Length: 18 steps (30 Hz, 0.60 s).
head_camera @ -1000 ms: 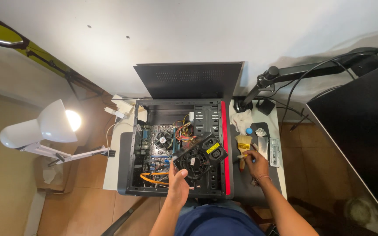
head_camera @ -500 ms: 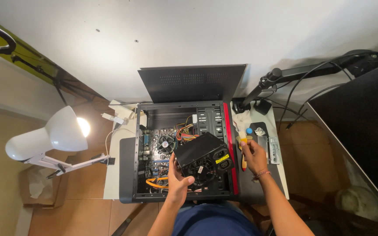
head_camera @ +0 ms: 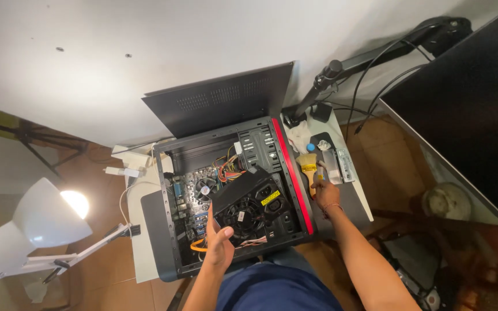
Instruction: The person removes a black component from an open desktop computer case and brushes dust off it with a large brush, then uses a smaller yellow brush to clean the heatsink and fan area inside the case.
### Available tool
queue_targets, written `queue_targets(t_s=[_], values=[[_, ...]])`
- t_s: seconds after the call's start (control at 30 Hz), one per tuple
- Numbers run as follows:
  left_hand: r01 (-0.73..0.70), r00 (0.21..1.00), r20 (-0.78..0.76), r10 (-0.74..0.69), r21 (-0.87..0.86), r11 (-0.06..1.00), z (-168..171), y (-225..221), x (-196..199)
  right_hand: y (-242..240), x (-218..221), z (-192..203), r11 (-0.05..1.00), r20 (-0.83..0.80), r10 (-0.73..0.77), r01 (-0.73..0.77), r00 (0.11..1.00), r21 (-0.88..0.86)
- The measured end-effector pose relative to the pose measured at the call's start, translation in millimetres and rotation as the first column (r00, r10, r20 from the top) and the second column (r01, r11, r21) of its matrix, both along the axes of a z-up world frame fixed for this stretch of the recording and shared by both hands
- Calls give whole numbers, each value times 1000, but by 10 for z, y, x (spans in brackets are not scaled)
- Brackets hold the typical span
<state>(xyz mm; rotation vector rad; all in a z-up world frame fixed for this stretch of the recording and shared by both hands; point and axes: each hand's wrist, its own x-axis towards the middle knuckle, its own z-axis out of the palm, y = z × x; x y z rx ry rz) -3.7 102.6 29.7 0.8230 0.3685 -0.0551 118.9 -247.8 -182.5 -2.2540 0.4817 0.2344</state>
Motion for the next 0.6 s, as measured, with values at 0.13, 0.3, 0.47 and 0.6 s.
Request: queue_targets(t_s=[0.13, 0.3, 0.47, 0.6], values=[[37, 998, -47, -37, -11, 999, 98, 49, 11, -113, -8, -457, 971, 14, 118, -112, 993, -212], [29, 994, -102, -36, -65, 997, -152, 117, -95, -37, 77, -149, 939, -72, 176, -190, 982, -287], [3, 991, -134, -11, -63, 998, -224, 59, -97, 172, 156, 151, 942, -113, 95, -126, 989, -310], [-12, 993, -121, 7, -45, 999, -218, -22, -141, 267, 167, 227, 888, -108, 80, -120, 991, -444]])
